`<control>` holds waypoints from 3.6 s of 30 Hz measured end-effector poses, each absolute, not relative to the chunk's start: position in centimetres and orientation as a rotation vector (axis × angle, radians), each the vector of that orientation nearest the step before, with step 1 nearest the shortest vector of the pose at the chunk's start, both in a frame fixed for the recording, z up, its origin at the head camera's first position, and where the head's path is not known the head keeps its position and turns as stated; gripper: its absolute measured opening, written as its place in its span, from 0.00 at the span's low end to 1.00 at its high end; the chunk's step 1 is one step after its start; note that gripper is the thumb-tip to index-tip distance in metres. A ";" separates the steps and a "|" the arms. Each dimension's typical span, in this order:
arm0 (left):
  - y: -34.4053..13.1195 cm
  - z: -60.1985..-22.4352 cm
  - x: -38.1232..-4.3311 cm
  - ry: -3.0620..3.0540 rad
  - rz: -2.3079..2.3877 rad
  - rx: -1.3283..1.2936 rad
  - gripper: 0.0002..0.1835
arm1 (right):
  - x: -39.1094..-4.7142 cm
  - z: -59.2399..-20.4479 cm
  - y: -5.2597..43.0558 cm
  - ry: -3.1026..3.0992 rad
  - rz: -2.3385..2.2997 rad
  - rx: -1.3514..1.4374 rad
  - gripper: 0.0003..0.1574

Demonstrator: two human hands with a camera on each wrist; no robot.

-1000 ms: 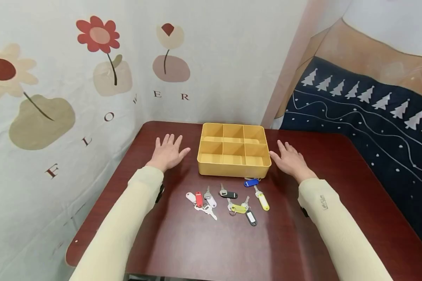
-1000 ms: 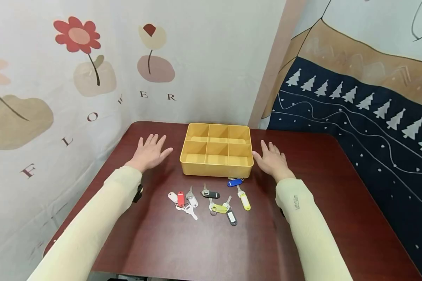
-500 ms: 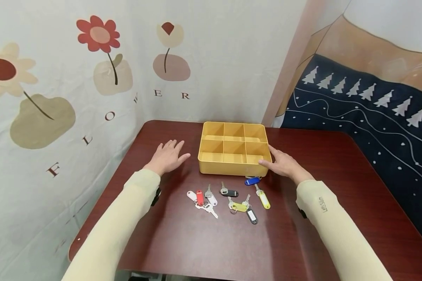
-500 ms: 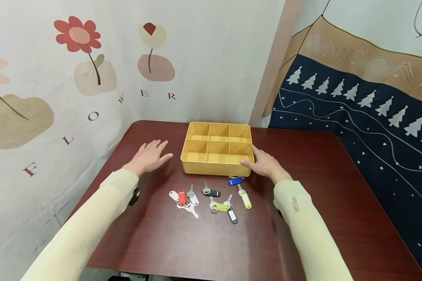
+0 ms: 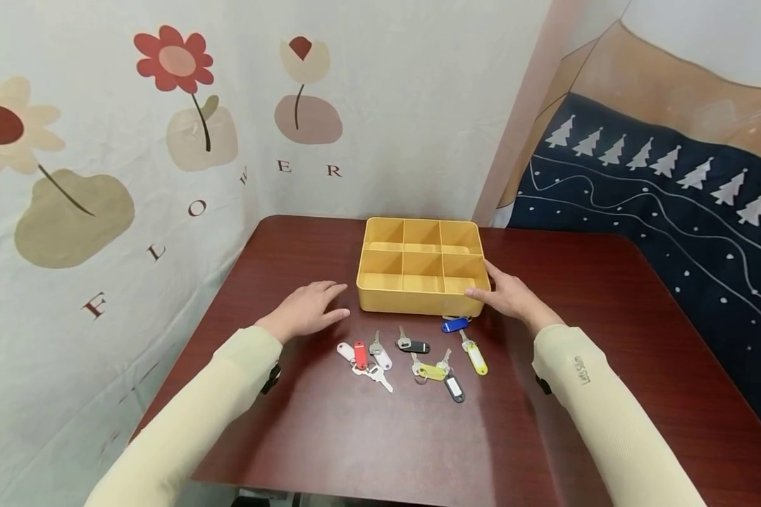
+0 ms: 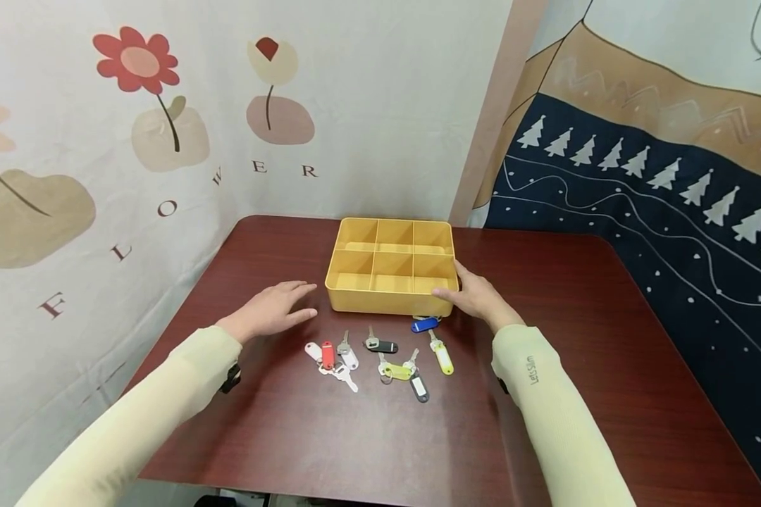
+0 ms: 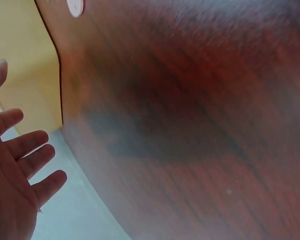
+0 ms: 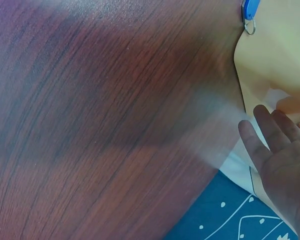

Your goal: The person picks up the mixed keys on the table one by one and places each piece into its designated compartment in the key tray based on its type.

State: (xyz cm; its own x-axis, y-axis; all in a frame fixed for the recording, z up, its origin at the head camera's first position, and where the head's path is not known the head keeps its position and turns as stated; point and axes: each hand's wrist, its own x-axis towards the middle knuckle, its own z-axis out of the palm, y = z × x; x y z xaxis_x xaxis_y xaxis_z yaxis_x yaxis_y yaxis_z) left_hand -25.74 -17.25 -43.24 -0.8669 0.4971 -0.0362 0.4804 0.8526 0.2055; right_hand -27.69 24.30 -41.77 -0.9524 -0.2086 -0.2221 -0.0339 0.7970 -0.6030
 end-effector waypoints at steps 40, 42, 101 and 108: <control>-15.1 -45.6 -22.2 2.706 0.263 1.292 0.19 | -27.6 -41.9 24.1 2.621 -1.019 -0.085 0.68; -15.0 -45.5 -22.2 2.705 0.275 1.293 0.17 | -27.6 -41.9 24.1 2.624 -1.021 -0.090 0.68; -12.5 -37.8 -31.3 2.633 1.370 0.368 0.12 | -27.4 -42.2 24.0 2.623 -1.032 -0.100 0.68; -11.6 -38.8 -32.0 2.628 1.473 0.282 0.12 | -27.4 -42.2 24.0 2.618 -1.030 -0.094 0.69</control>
State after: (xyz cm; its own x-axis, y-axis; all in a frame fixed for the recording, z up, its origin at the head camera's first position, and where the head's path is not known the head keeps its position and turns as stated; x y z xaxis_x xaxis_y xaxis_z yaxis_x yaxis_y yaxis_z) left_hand -32.05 -11.64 -38.80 -0.9760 0.2177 -0.0102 0.1049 0.5105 0.8534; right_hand -27.38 23.96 -42.22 -0.9450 -0.1777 -0.2744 0.0570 0.7370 -0.6735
